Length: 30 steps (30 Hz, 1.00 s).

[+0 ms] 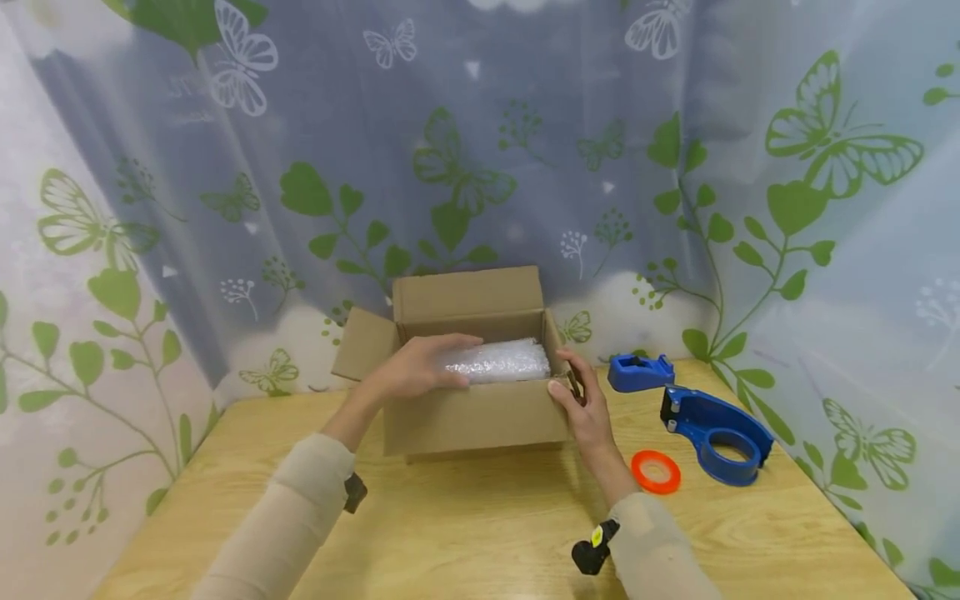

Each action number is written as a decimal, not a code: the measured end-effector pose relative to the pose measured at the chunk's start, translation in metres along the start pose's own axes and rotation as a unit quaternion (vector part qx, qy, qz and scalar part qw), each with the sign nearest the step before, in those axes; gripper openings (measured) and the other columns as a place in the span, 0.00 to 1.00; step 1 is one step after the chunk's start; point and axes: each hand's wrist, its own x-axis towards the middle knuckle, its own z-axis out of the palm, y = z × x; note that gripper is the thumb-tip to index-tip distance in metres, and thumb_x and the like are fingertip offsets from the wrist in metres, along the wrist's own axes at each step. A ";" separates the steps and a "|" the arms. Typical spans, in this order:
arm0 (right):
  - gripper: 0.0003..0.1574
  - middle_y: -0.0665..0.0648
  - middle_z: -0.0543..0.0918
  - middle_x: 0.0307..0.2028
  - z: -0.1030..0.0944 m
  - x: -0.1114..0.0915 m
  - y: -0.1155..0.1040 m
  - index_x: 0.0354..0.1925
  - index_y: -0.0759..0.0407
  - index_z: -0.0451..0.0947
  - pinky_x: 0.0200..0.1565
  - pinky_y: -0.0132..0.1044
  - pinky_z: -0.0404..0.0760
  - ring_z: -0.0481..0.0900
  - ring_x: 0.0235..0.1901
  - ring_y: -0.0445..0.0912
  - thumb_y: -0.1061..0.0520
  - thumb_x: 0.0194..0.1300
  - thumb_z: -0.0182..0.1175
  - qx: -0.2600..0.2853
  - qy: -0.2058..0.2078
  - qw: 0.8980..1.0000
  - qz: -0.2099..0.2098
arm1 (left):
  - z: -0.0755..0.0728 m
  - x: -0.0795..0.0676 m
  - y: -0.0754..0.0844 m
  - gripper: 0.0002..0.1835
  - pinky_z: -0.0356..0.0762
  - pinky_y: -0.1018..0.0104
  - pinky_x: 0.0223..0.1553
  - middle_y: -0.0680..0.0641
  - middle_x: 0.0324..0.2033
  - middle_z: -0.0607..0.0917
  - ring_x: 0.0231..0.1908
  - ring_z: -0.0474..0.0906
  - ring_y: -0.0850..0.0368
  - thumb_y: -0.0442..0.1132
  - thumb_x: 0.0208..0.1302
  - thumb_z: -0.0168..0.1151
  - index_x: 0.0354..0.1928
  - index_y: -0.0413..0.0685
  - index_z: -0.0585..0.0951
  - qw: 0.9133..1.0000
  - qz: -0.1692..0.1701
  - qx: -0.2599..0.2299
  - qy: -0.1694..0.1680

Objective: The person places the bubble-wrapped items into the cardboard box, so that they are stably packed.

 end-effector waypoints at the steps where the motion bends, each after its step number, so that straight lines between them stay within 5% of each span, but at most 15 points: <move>1: 0.32 0.53 0.63 0.78 0.001 0.000 0.000 0.74 0.56 0.66 0.74 0.44 0.57 0.56 0.77 0.45 0.64 0.75 0.58 0.000 0.001 1.000 0.000 | 0.001 -0.001 -0.001 0.34 0.67 0.47 0.71 0.53 0.65 0.82 0.70 0.72 0.48 0.50 0.66 0.73 0.73 0.61 0.75 1.000 0.002 -0.004 -0.003; 10: 0.32 0.52 0.62 0.78 0.001 0.001 -0.006 0.74 0.55 0.66 0.77 0.52 0.53 0.55 0.78 0.46 0.62 0.76 0.57 -0.007 0.000 1.000 0.007 | 0.004 -0.005 -0.003 0.30 0.67 0.44 0.71 0.49 0.62 0.84 0.70 0.72 0.45 0.45 0.71 0.69 0.72 0.54 0.75 0.999 0.026 -0.019 0.006; 18: 0.31 0.51 0.62 0.78 -0.001 0.000 -0.006 0.74 0.57 0.66 0.77 0.50 0.53 0.55 0.78 0.45 0.63 0.76 0.57 0.001 -0.001 1.000 0.007 | 0.007 -0.008 -0.004 0.23 0.68 0.44 0.71 0.50 0.63 0.84 0.70 0.72 0.45 0.45 0.79 0.58 0.71 0.52 0.77 1.000 0.009 -0.008 0.001; 27: 0.32 0.56 0.62 0.78 -0.007 0.008 -0.015 0.74 0.53 0.67 0.64 0.34 0.68 0.57 0.77 0.49 0.61 0.76 0.60 -0.049 -0.034 0.998 0.010 | 0.002 -0.013 -0.005 0.20 0.74 0.45 0.67 0.49 0.61 0.86 0.65 0.78 0.43 0.44 0.81 0.55 0.69 0.50 0.79 0.999 0.003 -0.018 0.046; 30: 0.32 0.56 0.60 0.79 -0.014 0.012 -0.021 0.75 0.51 0.67 0.64 0.40 0.73 0.58 0.78 0.52 0.57 0.77 0.61 -0.102 -0.057 0.993 0.005 | -0.004 -0.016 -0.002 0.20 0.77 0.45 0.64 0.50 0.61 0.85 0.63 0.80 0.44 0.47 0.81 0.55 0.69 0.53 0.79 0.998 -0.005 -0.023 0.065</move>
